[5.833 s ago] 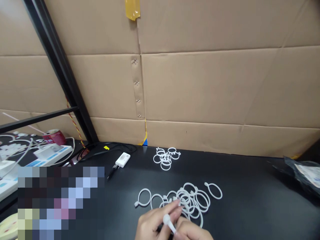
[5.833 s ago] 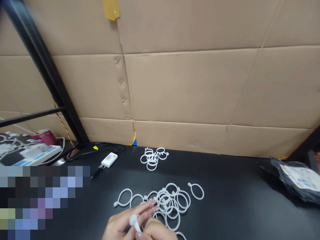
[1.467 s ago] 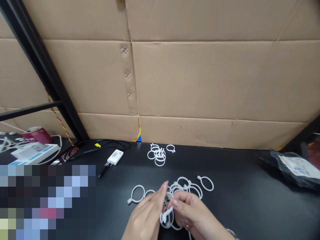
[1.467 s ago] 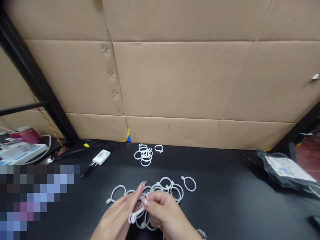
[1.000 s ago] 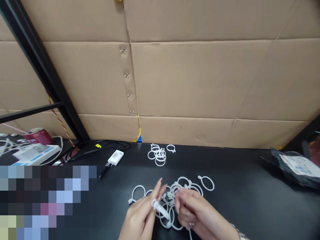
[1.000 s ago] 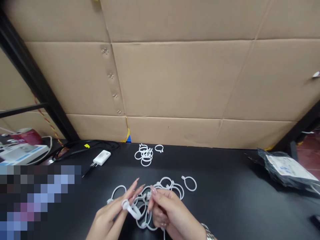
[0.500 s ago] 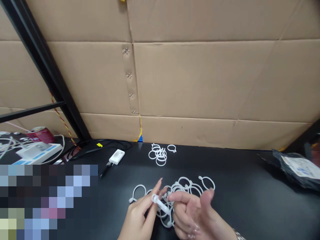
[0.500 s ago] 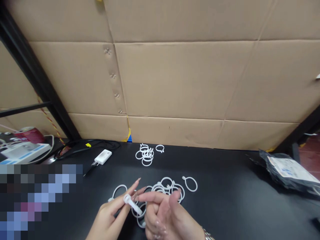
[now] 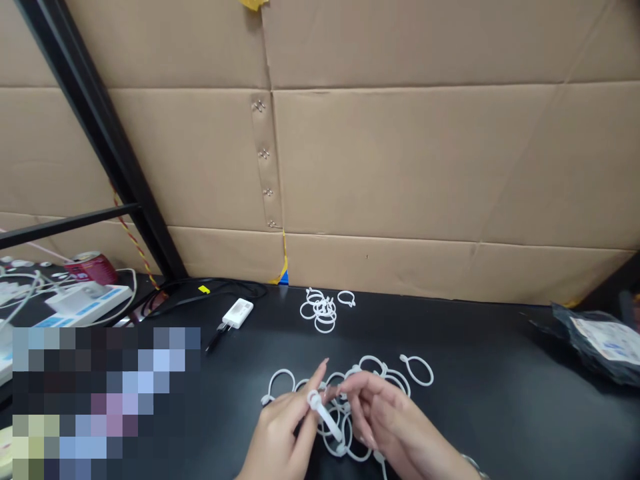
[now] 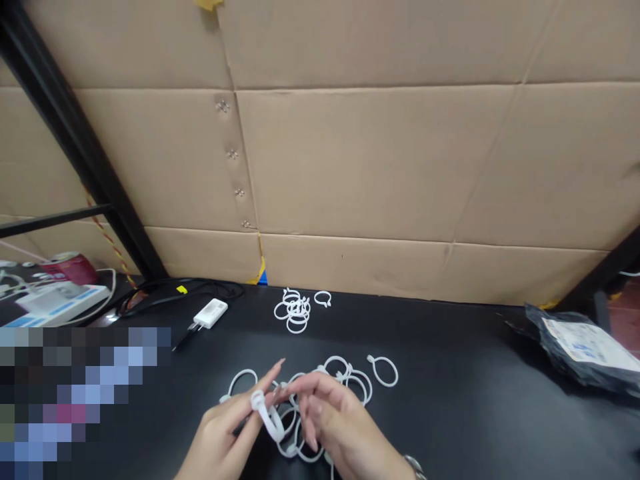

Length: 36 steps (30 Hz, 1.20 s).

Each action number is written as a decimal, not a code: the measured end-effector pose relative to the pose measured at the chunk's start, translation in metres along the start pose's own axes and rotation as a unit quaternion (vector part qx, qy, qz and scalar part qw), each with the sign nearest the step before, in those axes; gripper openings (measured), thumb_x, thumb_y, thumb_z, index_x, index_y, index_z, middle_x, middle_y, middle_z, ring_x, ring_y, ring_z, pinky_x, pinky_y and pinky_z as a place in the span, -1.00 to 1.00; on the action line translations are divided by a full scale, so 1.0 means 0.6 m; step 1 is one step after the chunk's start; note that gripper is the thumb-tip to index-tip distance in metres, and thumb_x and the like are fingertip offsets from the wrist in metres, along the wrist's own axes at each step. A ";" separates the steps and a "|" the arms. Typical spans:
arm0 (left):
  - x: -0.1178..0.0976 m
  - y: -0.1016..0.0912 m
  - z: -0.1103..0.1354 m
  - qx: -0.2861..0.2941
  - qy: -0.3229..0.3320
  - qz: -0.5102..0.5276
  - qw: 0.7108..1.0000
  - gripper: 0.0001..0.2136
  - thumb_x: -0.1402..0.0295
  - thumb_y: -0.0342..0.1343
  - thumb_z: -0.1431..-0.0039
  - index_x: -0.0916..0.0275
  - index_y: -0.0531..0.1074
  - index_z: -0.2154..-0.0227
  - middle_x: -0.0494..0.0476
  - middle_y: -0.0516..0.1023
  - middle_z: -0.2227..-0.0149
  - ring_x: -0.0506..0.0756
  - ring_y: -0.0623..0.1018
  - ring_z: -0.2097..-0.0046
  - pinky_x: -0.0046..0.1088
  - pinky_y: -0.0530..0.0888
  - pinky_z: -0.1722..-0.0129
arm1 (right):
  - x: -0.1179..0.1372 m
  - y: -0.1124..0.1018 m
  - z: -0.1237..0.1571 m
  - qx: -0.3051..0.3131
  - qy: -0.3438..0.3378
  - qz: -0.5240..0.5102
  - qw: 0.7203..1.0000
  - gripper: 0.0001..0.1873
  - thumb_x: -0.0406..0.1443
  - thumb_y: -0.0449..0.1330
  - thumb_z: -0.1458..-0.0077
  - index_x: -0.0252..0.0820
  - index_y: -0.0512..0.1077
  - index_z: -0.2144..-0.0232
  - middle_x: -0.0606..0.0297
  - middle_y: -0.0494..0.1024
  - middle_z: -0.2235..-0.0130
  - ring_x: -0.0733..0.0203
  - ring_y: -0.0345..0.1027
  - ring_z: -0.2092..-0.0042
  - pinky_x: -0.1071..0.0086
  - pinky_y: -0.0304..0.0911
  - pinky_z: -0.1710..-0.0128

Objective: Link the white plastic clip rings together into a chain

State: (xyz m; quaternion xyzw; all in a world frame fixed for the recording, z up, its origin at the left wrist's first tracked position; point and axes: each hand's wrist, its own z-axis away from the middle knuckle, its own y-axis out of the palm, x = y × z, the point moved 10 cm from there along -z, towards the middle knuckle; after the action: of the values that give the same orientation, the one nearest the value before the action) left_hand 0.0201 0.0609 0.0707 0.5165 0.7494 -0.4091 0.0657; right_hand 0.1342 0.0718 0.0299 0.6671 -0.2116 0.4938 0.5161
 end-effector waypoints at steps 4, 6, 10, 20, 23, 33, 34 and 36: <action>-0.023 -0.004 -0.002 -0.007 0.066 -0.038 0.997 -0.72 0.44 -0.06 -0.29 0.28 0.42 0.00 0.27 0.62 0.16 0.03 0.64 0.45 -0.56 0.55 0.43 | -0.018 0.002 -0.006 0.002 0.004 0.100 0.995 -0.69 -0.07 0.38 0.15 -0.12 0.54 0.38 0.40 0.31 0.43 0.38 0.11 0.47 0.48 0.04 0.45; -0.027 -0.001 -0.002 -0.002 0.074 -0.046 0.996 -0.74 0.45 -0.06 -0.28 0.30 0.46 0.07 0.29 0.63 0.17 0.03 0.63 0.49 -0.54 0.54 0.47 | -0.022 0.007 -0.007 0.011 -0.008 0.127 0.992 -0.73 -0.09 0.40 0.17 -0.10 0.56 0.43 0.37 0.31 0.40 0.32 0.18 0.39 0.43 0.11 0.36; -0.028 0.004 -0.003 0.008 0.069 -0.035 0.997 -0.75 0.44 -0.07 -0.28 0.30 0.48 0.11 0.24 0.66 0.30 0.03 0.62 0.52 -0.54 0.53 0.49 | -0.016 0.008 -0.006 0.011 -0.043 0.169 0.985 -0.85 -0.14 0.36 0.08 -0.06 0.58 0.53 0.36 0.29 0.41 0.25 0.22 0.33 0.36 0.16 0.27; -0.039 -0.003 -0.012 -0.004 0.085 -0.029 0.996 -0.78 0.46 -0.04 -0.27 0.25 0.46 0.13 0.09 0.62 0.48 0.04 0.61 0.55 -0.54 0.52 0.51 | -0.022 0.006 -0.005 0.020 -0.049 0.120 0.991 -0.75 -0.11 0.31 0.02 -0.15 0.54 0.57 0.35 0.30 0.40 0.39 0.18 0.49 0.47 0.12 0.51; -0.040 -0.003 -0.010 -0.007 0.093 -0.044 0.995 -0.80 0.47 -0.04 -0.25 0.30 0.47 0.17 0.13 0.62 0.49 0.06 0.62 0.53 -0.51 0.53 0.50 | -0.037 0.014 -0.005 0.042 -0.022 0.102 0.994 -0.67 -0.08 0.29 0.02 -0.22 0.44 0.56 0.34 0.36 0.46 0.44 0.16 0.56 0.51 0.05 0.58; -0.052 0.012 0.000 0.000 0.144 -0.091 0.985 -0.78 0.55 -0.06 -0.23 0.37 0.43 0.13 0.21 0.63 0.45 0.10 0.60 0.55 -0.45 0.49 0.58 | -0.080 -0.007 -0.004 -0.009 0.047 0.103 0.994 -0.42 0.15 0.15 0.03 -0.23 0.28 0.67 0.44 0.24 0.70 0.48 -0.06 0.67 0.50 -0.20 0.66; -0.051 0.012 0.000 -0.001 0.145 -0.093 0.985 -0.78 0.55 -0.05 -0.23 0.37 0.43 0.13 0.22 0.63 0.45 0.10 0.60 0.54 -0.45 0.50 0.56 | -0.083 -0.009 -0.006 -0.010 0.045 0.099 0.994 -0.41 0.16 0.13 0.02 -0.23 0.28 0.68 0.44 0.23 0.71 0.48 -0.06 0.67 0.50 -0.20 0.66; -0.049 0.012 0.001 -0.004 0.140 -0.095 0.986 -0.79 0.54 -0.05 -0.24 0.37 0.43 0.14 0.21 0.63 0.45 0.11 0.61 0.52 -0.44 0.51 0.54 | -0.086 -0.013 -0.008 -0.013 0.043 0.094 0.995 -0.42 0.15 0.12 0.00 -0.22 0.29 0.68 0.44 0.24 0.71 0.47 -0.04 0.68 0.49 -0.19 0.66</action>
State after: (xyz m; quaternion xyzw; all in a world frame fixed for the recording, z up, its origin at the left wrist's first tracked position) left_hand 0.0392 0.0405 0.0819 0.4947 0.7985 -0.3343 -0.0770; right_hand 0.1165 0.0674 -0.0195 0.6156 -0.2571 0.5657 0.4847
